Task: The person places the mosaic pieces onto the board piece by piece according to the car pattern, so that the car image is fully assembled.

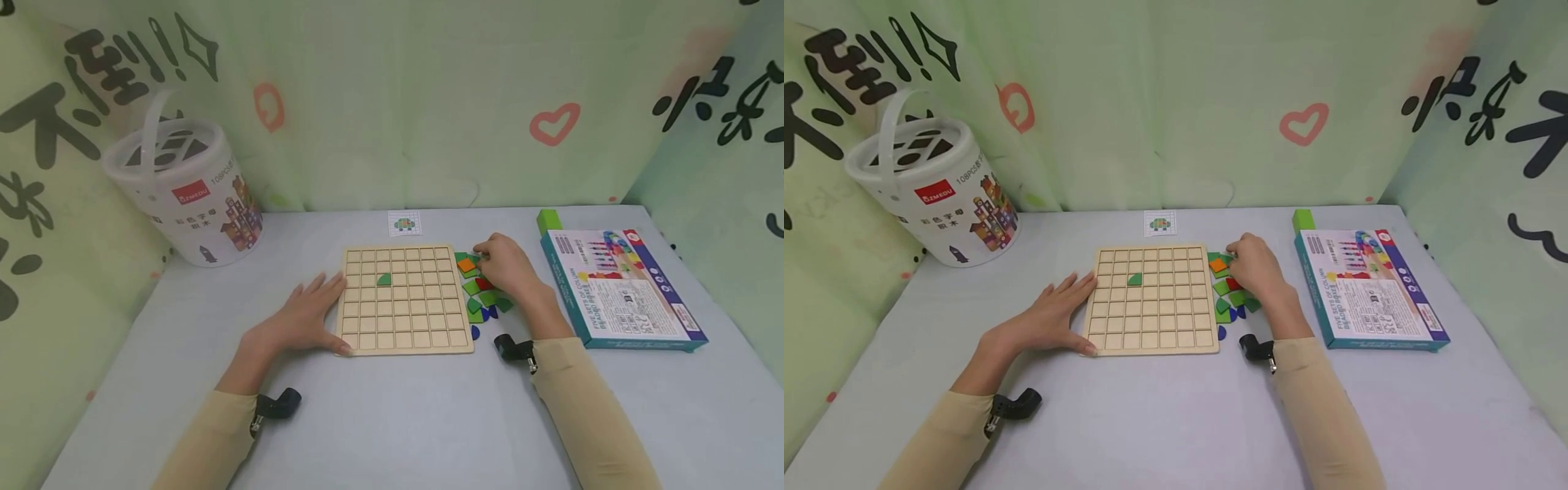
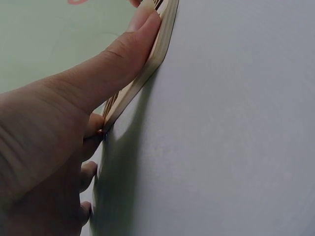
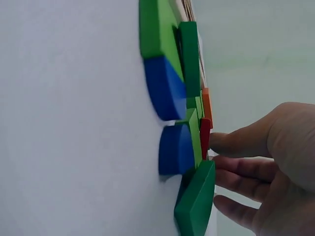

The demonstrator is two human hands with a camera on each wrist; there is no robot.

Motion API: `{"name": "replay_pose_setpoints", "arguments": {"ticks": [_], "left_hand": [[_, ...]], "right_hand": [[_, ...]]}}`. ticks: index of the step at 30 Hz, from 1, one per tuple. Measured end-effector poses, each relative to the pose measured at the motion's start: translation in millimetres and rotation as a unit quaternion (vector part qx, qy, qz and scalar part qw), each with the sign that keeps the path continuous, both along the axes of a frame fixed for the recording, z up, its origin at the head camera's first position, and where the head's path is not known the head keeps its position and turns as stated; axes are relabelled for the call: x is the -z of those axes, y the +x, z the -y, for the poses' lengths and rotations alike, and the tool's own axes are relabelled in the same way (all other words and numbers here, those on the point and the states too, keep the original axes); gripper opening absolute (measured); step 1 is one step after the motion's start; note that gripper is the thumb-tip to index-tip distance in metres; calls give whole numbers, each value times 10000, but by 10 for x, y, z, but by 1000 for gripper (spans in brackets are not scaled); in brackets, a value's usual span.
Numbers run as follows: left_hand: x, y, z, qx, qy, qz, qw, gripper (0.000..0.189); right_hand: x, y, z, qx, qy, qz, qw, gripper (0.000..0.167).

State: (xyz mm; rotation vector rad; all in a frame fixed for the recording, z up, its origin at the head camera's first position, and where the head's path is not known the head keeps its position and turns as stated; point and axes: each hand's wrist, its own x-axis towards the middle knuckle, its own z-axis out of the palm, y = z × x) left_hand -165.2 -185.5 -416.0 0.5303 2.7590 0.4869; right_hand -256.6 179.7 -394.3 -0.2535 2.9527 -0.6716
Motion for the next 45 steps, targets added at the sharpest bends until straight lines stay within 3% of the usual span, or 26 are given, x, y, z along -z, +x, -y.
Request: {"name": "replay_pose_setpoints", "arguments": {"ticks": [9,16,28,38,45], "left_hand": [[-55,15,-3,-1,3,5,10000,132],[-41,11,0,-11,15,35,10000,132],[-12,-2,21,-30,33,-43,10000,133],[24,1,19,-66,36,-13,10000,134],[25,7,14,-14,56,-26,10000,133]], "right_hand": [[-39,54,-10,245,-166,200,9994,21],[-88,113,60,318,-267,751,9963,31],[-58,165,241,720,38,3,9974,20],[-21,140,212,780,165,367,9961,20],[-47,119,93,687,-299,512,9959,11]]}}
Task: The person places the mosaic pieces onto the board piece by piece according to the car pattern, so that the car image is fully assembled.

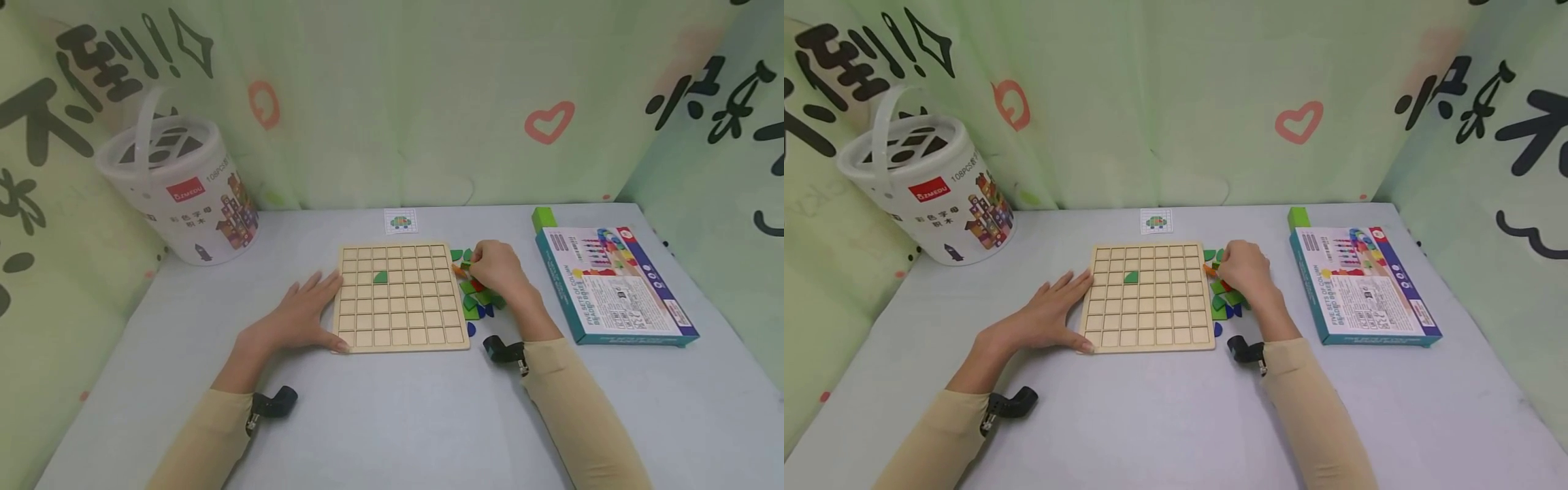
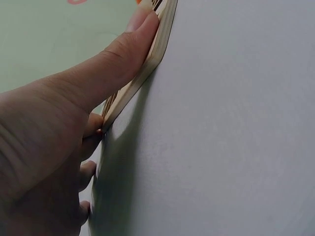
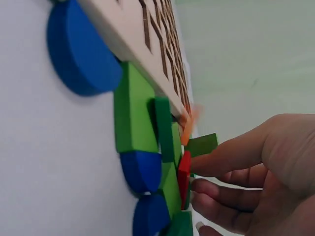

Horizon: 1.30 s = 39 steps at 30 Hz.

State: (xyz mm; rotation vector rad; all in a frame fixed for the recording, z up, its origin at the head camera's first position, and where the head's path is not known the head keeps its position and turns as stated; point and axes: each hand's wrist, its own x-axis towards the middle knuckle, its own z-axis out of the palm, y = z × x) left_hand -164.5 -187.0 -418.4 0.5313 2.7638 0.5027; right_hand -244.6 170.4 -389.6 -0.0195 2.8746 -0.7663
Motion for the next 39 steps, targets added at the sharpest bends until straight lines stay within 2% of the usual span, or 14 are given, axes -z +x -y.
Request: {"name": "replay_pose_setpoints", "arguments": {"ticks": [7,12,15,20,27,35,39], "left_hand": [[-40,18,0,-29,-24,15,10000,132],[-44,22,5,-59,-14,34,10000,133],[-34,19,9,-76,-11,26,10000,132],[-18,7,4,-43,-22,15,10000,132],[-19,4,-22,-54,-70,2,10000,132],[-39,11,-24,-68,-34,0,10000,132],[-32,12,-24,-68,-54,17,10000,132]], "right_hand": [[-108,28,41,-83,-565,-630,9964,20],[-129,47,242,-465,-1204,-1003,9865,18],[-106,34,401,-777,-1395,-1089,9811,19],[-45,1,695,-1255,-1513,-949,9759,16],[61,4,935,-1756,-1230,-913,9725,11],[38,50,968,-1808,-653,-681,9790,15],[31,68,946,-1944,-542,-549,9779,18]]}}
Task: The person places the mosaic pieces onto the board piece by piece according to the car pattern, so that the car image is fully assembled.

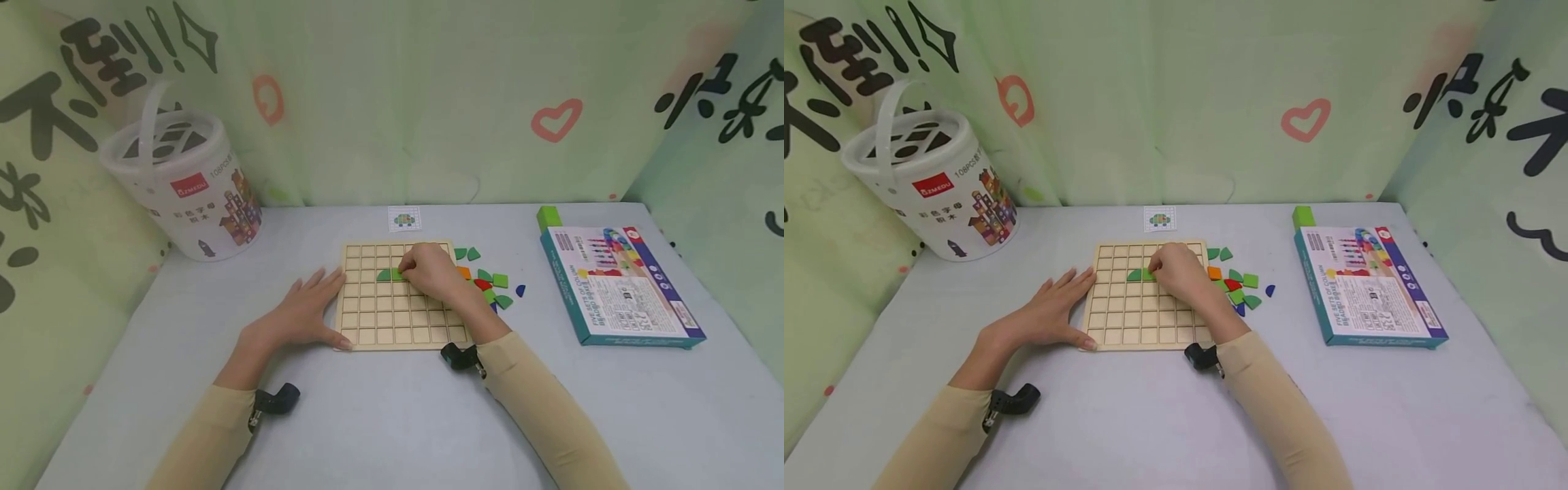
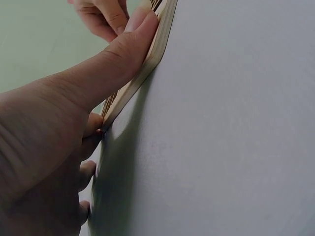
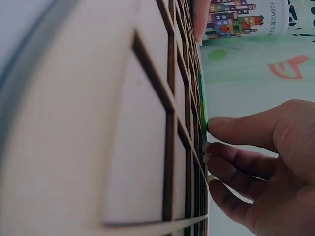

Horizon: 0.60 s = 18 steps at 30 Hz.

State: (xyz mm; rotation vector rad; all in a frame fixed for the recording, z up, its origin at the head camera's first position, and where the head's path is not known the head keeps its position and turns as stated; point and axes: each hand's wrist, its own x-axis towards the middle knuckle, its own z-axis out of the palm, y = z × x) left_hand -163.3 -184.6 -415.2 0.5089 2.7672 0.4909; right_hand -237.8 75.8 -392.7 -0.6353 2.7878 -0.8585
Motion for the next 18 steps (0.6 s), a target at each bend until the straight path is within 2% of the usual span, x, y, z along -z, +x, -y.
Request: {"name": "replay_pose_setpoints", "arguments": {"ticks": [5,11,18], "left_hand": [[20,-7,-5,2,-26,-14,10000,133],[27,0,1,9,27,-25,10000,133],[7,6,6,48,56,-47,10000,132]], "right_hand": [[-34,-28,-136,-45,-29,148,9999,22],[-111,-112,-516,444,-13,120,9989,26],[-68,-263,-923,920,274,36,9954,36]]}}
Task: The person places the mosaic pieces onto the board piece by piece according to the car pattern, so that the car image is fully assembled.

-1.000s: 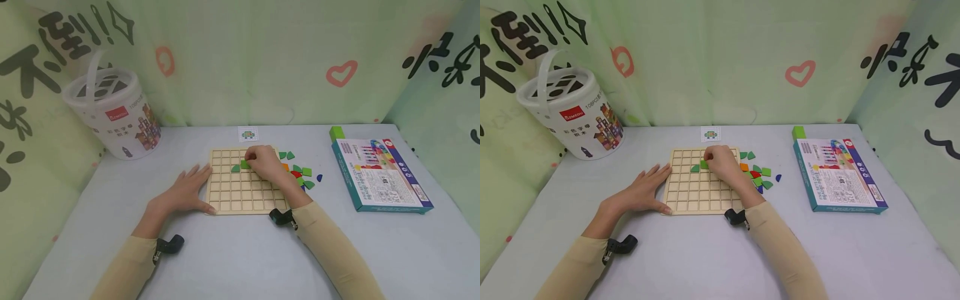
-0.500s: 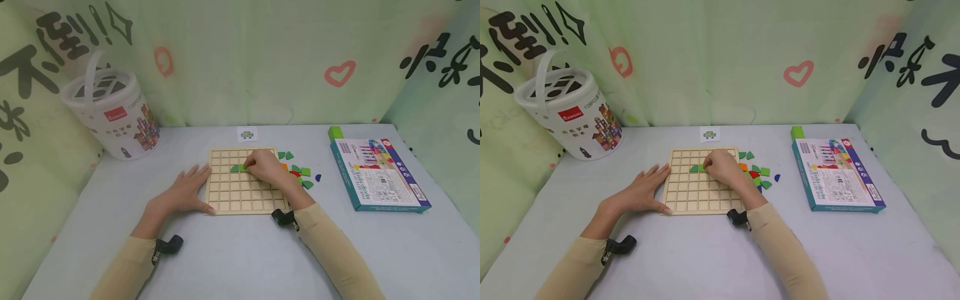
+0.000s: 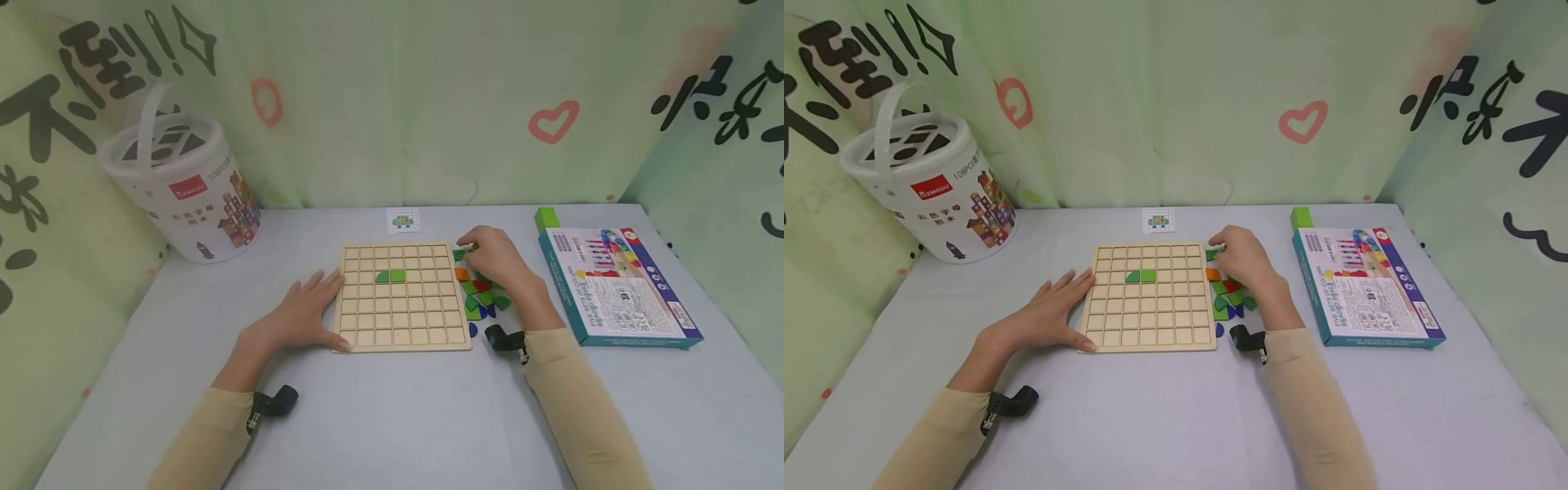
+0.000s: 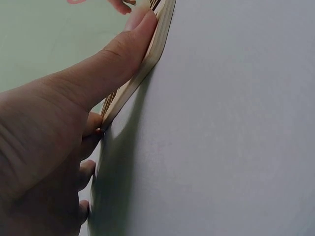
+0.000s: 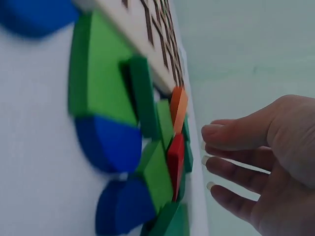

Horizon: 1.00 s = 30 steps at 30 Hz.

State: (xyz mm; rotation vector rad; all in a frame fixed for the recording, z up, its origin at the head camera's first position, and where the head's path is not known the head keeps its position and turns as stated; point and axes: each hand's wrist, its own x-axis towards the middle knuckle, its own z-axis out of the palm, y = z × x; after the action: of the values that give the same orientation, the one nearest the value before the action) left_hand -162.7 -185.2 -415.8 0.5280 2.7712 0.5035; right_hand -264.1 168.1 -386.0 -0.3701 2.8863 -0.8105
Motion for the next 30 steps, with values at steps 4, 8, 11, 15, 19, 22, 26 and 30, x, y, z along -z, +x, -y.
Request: {"name": "replay_pose_setpoints", "arguments": {"ticks": [4,8,11,15,19,22,26,30], "left_hand": [[-12,5,1,4,-4,13,10000,132],[-18,5,1,9,1,5,10000,132],[-19,4,2,24,4,8,10000,131],[-29,7,-3,4,-25,36,10000,131],[-34,13,-8,-16,-60,43,10000,132],[-25,10,-7,-21,-47,53,10000,132],[-7,1,0,-38,33,70,10000,131],[3,0,5,-27,96,66,9999,131]], "right_hand": [[42,-37,-84,15,292,54,9996,37],[62,-36,-93,60,381,78,9992,31],[56,-24,-91,161,399,122,9990,27],[33,1,-91,181,457,27,9988,18],[-7,39,-50,120,49,-268,9996,6],[-54,79,47,12,-589,-264,9979,4],[-87,133,240,-176,-1090,10,9939,8],[-44,177,414,-375,-1006,42,9942,20]]}}
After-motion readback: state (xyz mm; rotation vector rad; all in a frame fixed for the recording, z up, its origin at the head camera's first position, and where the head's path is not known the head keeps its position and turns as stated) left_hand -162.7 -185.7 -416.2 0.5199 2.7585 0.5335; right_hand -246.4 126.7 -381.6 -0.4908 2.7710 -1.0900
